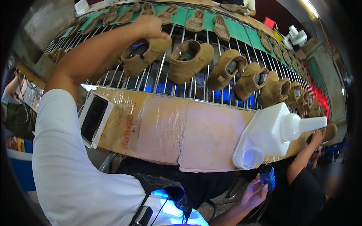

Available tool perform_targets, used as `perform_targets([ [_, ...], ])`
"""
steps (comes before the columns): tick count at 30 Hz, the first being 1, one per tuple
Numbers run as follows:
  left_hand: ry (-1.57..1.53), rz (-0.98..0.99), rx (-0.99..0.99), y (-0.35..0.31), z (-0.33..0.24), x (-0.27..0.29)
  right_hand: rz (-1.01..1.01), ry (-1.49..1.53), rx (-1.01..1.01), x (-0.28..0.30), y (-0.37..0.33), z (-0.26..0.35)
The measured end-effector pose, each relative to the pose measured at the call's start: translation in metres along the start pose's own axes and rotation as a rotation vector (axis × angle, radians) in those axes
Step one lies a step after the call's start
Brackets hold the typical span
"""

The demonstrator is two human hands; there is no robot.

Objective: The person applies adhesive to the lower edge of the upper and the perimeter of the sole of a tan boot using a brush, dipping the brush into a container on the workbench, and then places the boot onto a conveyor belt.

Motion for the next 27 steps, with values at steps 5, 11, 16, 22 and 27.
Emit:
perform_targets([
  [5,-0.221,-0.156,0.037,-0.021,0.034,-0.054,-0.062,0.017,0.033,-0.017,-0.007,-0.007],
  [11,-0.174,-0.363,-0.176,-0.016,0.040,-0.055,0.012,0.012,0.065,-0.032,-0.022,0.001],
  [16,-0.189,-0.467,-0.250,-0.010,0.021,-0.040,-0.066,-0.011,0.067,-0.029,-0.039,0.013],
  [22,-0.233,-0.348,-0.291,0.001,-0.005,-0.043,0.003,-0.037,0.089,-0.041,-0.033,0.007],
  [27,-0.728,0.015,-0.113,0.016,0.033,-0.045,-0.011,0.030,0.028,-0.035,-0.032,-0.002],
])
Point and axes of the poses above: each hand's wrist, its own y-axis towards the middle knuckle, its own x-axis out of the back of the hand, z = x × y, the point moved 6 cm from there along y, towards the middle knuckle, and after that the axes turned 11 degrees about z, right-handed, at the moved point
